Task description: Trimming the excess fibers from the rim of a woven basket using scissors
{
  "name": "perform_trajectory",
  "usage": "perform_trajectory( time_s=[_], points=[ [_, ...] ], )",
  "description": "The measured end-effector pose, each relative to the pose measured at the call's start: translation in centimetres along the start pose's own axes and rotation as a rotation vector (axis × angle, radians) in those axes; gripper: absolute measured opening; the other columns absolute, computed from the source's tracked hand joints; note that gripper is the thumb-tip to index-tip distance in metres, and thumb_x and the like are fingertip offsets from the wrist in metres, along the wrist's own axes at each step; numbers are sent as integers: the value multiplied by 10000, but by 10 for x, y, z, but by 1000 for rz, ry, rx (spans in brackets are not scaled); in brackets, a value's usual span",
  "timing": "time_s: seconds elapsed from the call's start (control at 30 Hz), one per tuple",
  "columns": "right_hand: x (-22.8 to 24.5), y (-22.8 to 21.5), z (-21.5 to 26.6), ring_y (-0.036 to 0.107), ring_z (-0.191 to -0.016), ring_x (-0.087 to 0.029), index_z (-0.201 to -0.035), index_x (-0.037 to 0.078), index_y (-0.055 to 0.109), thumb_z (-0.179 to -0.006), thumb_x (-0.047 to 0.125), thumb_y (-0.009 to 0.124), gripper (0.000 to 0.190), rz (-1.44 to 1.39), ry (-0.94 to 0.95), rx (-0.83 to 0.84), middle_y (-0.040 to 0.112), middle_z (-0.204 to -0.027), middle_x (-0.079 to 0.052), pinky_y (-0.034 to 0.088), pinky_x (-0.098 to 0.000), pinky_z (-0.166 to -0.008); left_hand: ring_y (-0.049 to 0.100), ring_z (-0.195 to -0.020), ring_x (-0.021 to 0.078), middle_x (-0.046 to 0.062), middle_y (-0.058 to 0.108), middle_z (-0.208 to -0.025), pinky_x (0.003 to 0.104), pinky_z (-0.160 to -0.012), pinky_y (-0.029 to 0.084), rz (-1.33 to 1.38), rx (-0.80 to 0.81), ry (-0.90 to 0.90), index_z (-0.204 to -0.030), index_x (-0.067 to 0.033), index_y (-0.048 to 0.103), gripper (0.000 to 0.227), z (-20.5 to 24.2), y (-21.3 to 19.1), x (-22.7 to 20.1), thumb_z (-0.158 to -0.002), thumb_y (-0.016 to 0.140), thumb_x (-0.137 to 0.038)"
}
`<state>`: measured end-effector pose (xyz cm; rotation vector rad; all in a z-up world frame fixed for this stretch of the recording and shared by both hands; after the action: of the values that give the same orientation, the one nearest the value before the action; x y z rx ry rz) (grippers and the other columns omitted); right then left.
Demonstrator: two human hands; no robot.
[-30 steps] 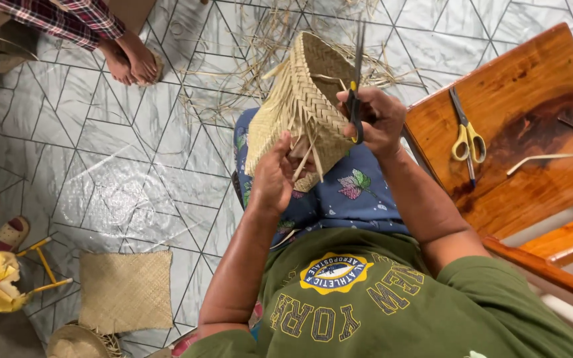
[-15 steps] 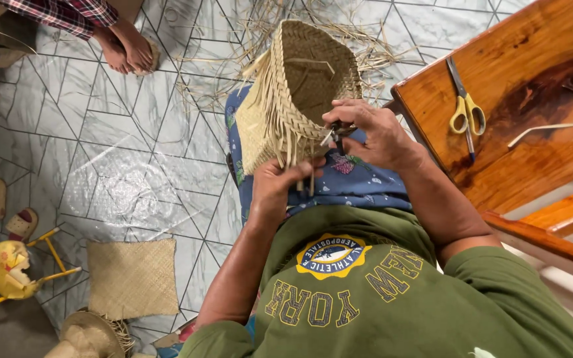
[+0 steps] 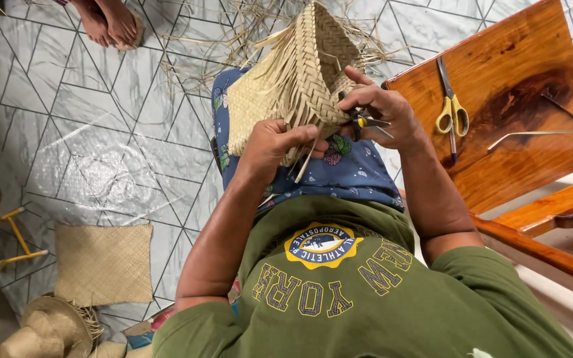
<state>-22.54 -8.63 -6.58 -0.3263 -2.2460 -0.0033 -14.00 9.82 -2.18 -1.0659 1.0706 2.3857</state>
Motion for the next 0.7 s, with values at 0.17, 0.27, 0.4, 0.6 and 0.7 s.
perform_trajectory(
  time_s=[0.17,0.27,0.4,0.6,0.7],
  points=[
    [22,-18,8,585,-1116,-164,-1230,153,412,-858,274,705,489,138,135,-56,585,-1145,-15,243,-455,-1178,688,-614,300,263,684,-759,359,-574,599,-107,-25,-125,-877,90,650,235,-14,-10,8,-736,694,-93],
    [35,-35,28,581,-875,-381,-765,74,512,-739,124,768,261,44,-141,-47,583,-913,-254,432,-435,-812,661,-534,171,172,643,-600,272,-535,569,-38,-1,91,-733,48,639,155,-14,-13,9,-717,763,-43],
    [61,-15,36,653,-758,-252,-979,-54,597,-720,170,737,370,-378,358,188,636,-792,-174,498,-375,-726,683,-542,258,246,638,-615,338,-538,593,-7,38,62,-748,104,618,158,-20,-24,13,-728,729,-6],
    [40,-7,71,633,-656,-185,-902,-95,609,-760,223,717,365,-479,613,225,637,-706,-160,476,-305,-642,675,-514,258,249,631,-604,335,-502,591,-28,70,116,-750,118,639,150,-27,-35,6,-713,731,5],
    [41,0,63,628,-636,-164,-900,-109,619,-748,217,719,373,-493,657,197,635,-675,-148,475,-272,-620,675,-513,237,231,632,-598,312,-498,587,-46,87,107,-732,108,643,148,-24,-32,2,-715,738,-4]
  ],
)
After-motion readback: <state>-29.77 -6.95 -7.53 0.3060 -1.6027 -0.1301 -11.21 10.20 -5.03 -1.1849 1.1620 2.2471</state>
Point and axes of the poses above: each hand's wrist, its own z-axis away from the middle knuckle, its own y-axis out of the palm, x = y × z, the point moved 1 cm from there along -z, towards the middle knuckle
